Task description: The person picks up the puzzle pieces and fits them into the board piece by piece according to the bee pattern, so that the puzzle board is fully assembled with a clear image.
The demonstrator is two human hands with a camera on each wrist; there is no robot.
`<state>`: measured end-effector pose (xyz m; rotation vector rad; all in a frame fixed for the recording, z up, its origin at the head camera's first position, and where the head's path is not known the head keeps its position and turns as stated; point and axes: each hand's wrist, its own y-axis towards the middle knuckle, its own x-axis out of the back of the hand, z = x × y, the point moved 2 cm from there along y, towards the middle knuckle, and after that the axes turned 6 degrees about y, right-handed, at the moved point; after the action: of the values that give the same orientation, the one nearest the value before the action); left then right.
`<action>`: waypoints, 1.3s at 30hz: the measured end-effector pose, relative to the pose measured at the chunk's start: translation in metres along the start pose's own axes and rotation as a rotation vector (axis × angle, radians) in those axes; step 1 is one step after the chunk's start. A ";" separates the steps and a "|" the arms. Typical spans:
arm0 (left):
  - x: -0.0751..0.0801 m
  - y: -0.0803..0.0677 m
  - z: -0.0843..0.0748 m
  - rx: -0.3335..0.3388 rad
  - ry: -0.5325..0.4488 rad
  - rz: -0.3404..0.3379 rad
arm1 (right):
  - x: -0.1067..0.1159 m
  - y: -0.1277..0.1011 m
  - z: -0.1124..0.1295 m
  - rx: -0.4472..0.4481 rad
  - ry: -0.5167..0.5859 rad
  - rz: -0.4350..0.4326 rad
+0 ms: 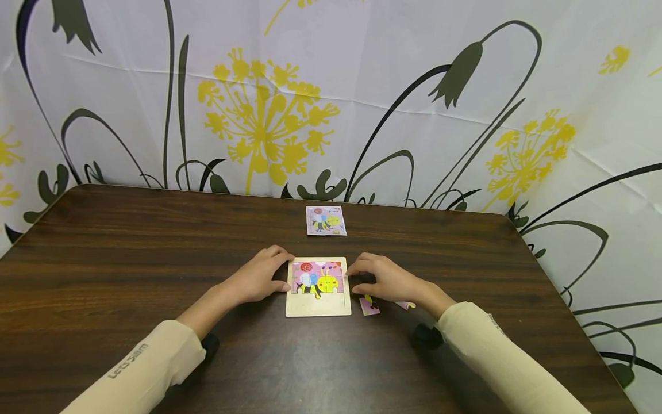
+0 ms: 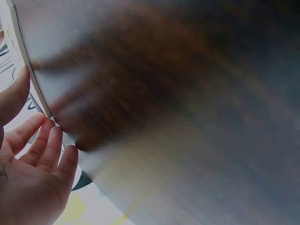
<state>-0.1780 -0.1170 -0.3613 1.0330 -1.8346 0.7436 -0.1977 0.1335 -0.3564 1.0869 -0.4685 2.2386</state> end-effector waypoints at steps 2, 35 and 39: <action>0.000 0.000 0.000 0.002 0.001 0.002 | 0.001 -0.003 -0.002 0.002 -0.007 -0.003; 0.000 -0.001 -0.001 0.008 0.003 0.001 | -0.003 -0.043 -0.014 -0.037 -0.042 0.011; 0.000 -0.002 -0.001 0.014 0.003 0.003 | -0.004 -0.044 -0.013 -0.013 -0.076 -0.008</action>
<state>-0.1760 -0.1165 -0.3608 1.0375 -1.8308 0.7600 -0.1747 0.1725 -0.3654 1.1684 -0.5084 2.1906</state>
